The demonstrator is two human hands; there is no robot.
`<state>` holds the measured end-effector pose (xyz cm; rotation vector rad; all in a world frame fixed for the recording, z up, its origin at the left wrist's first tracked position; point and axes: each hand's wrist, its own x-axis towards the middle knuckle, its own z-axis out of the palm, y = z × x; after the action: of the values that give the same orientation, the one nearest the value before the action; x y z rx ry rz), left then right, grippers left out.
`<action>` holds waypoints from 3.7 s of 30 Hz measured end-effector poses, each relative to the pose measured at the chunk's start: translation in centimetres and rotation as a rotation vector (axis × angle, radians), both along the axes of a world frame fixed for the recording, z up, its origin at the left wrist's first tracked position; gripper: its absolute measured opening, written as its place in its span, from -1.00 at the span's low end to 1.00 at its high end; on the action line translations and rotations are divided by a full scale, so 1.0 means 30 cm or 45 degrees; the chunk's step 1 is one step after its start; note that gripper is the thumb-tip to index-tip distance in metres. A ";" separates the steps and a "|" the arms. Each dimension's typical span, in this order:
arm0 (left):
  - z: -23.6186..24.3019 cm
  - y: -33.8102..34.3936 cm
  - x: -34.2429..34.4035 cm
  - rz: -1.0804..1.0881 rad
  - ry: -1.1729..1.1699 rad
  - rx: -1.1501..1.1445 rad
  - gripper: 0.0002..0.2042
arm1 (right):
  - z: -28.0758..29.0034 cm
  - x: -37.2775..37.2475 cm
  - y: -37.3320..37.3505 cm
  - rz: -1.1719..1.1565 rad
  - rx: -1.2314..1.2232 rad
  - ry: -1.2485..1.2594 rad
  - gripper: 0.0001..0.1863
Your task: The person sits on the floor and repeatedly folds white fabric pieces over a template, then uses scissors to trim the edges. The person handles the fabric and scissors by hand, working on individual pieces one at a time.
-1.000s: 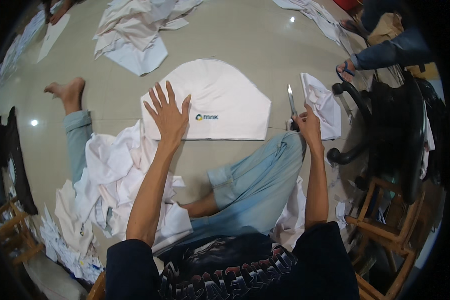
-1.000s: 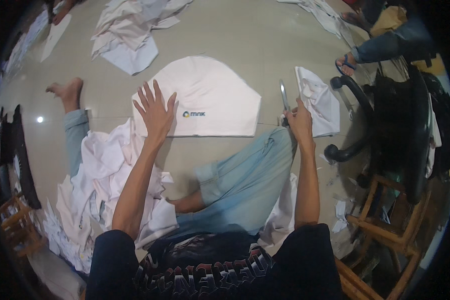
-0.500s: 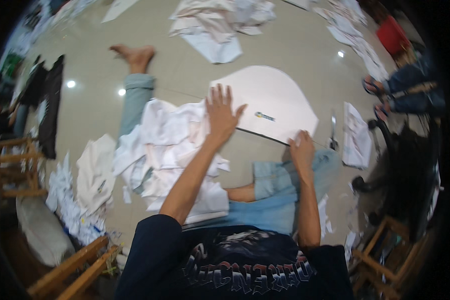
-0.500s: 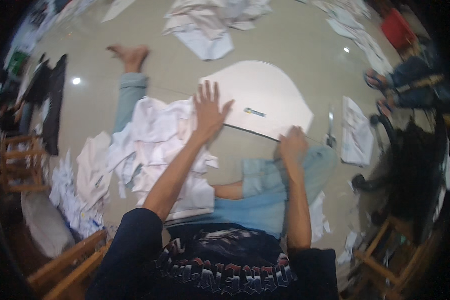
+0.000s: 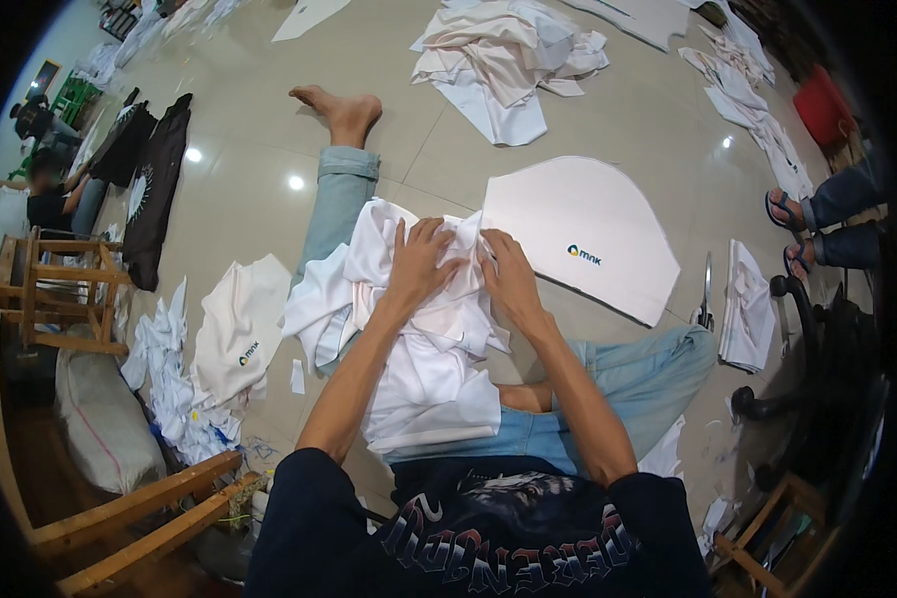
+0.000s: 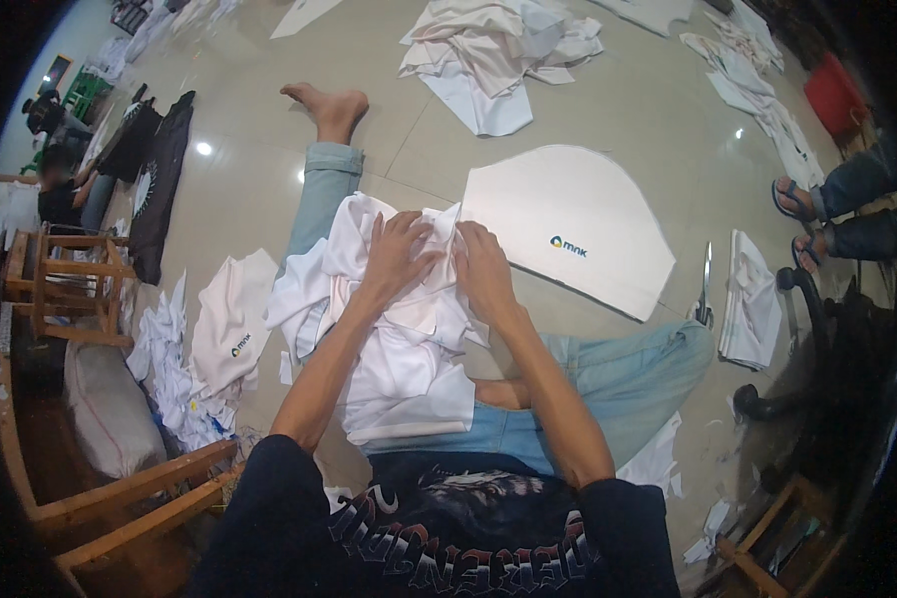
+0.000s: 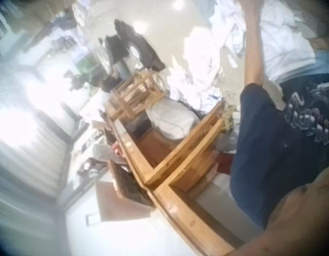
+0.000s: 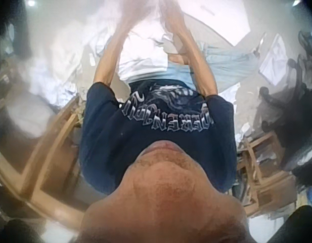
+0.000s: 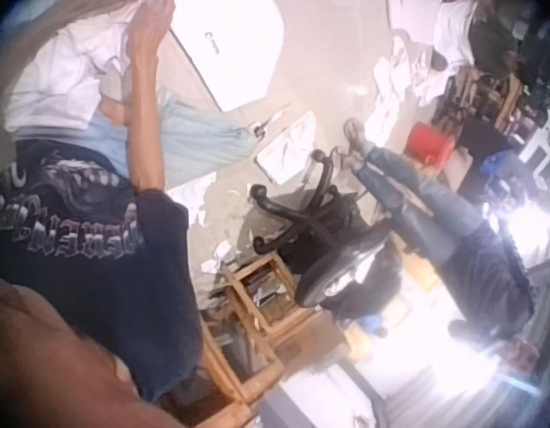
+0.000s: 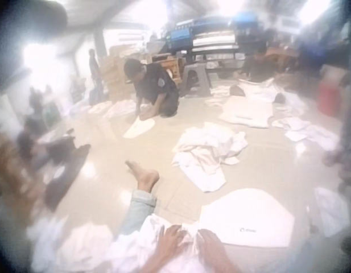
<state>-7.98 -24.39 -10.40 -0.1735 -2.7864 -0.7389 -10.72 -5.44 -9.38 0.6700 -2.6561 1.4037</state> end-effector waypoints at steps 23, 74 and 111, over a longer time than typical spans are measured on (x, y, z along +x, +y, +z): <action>1.015 -0.208 0.089 0.272 0.375 1.714 -0.68 | 0.172 0.145 -0.133 0.972 -1.918 -1.823 0.19; 0.533 0.192 0.326 0.363 0.048 1.946 -0.42 | 0.293 0.231 0.699 -0.748 -2.035 -0.954 -0.59; -0.171 0.137 -0.313 -0.187 -0.199 0.384 -0.39 | -0.011 -0.019 0.842 -0.784 0.675 -0.301 -0.52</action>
<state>-17.36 -20.28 -15.54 -0.2755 -2.7820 -1.2465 -11.28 19.82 -9.70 -0.3232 -3.0349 0.6532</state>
